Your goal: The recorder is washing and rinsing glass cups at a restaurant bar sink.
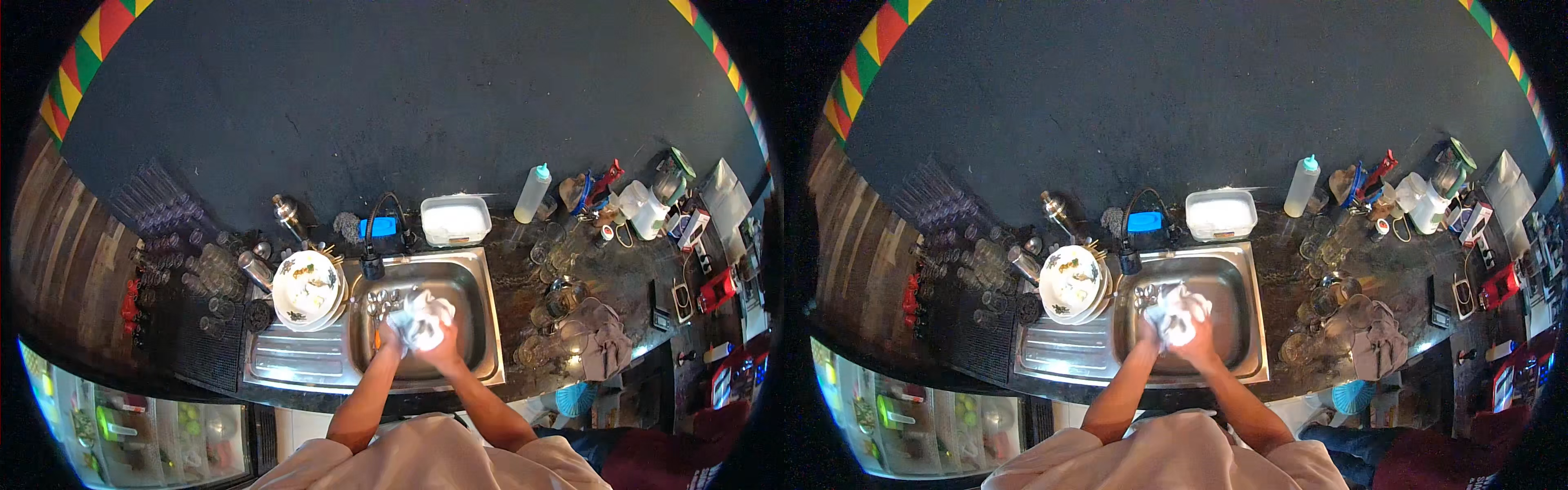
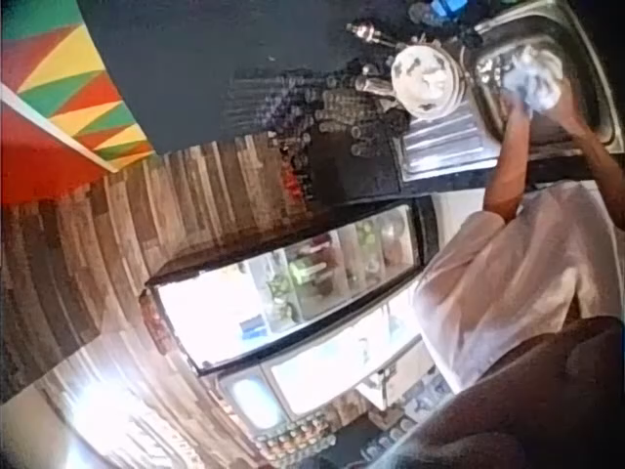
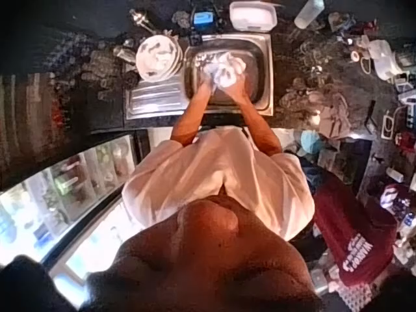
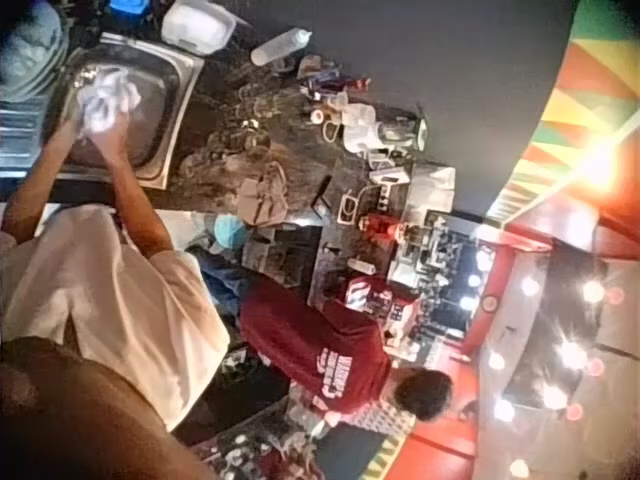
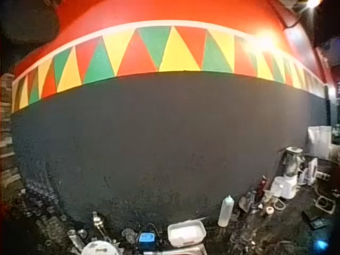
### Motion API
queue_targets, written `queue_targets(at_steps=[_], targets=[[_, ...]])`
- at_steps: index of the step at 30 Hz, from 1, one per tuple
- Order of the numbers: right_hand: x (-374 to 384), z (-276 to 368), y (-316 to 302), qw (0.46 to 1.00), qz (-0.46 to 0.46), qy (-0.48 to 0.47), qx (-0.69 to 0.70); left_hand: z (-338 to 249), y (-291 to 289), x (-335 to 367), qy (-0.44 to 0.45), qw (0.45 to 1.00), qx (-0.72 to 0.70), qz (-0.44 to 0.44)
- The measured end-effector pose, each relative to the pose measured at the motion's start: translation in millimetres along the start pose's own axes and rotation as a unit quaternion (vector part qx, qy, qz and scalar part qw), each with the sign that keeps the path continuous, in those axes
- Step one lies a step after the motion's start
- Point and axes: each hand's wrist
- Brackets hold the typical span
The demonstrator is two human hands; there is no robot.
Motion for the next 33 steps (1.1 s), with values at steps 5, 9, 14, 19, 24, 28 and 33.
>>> queue_targets(at_steps=[5, 9, 14, 19, 24, 28, 33], targets=[[13, -39, -19, 0.937, 0.124, 0.277, 0.175, -31, 23, 4, 0.012, 0.889, 0.402, -0.217], [26, -36, -31, 0.872, 0.345, 0.276, 0.209, -69, 43, -8, 0.046, 0.833, 0.539, -0.115], [11, -7, -31, 0.848, 0.457, 0.268, -0.014, -102, 61, -23, 0.039, 0.664, 0.747, -0.018], [-49, -30, -12, 0.739, 0.188, 0.523, 0.382, -97, 67, -13, 0.014, 0.722, 0.686, 0.091], [-46, -3, -12, 0.621, 0.022, 0.578, 0.529, -84, 14, 4, -0.093, 0.924, 0.284, 0.237], [-85, -19, 2, 0.713, -0.081, 0.55, 0.428, -68, 8, -27, -0.312, 0.948, 0.033, 0.048], [-96, -10, 40, 0.823, 0.008, 0.441, 0.358, -64, 2, -19, -0.091, 0.978, -0.078, 0.169]])
Point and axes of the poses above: each hand's wrist, its own x-axis towards the middle knuckle, its own y-axis out of the palm, z = x × y, and after that the axes turned 7 degrees about x, right-handed
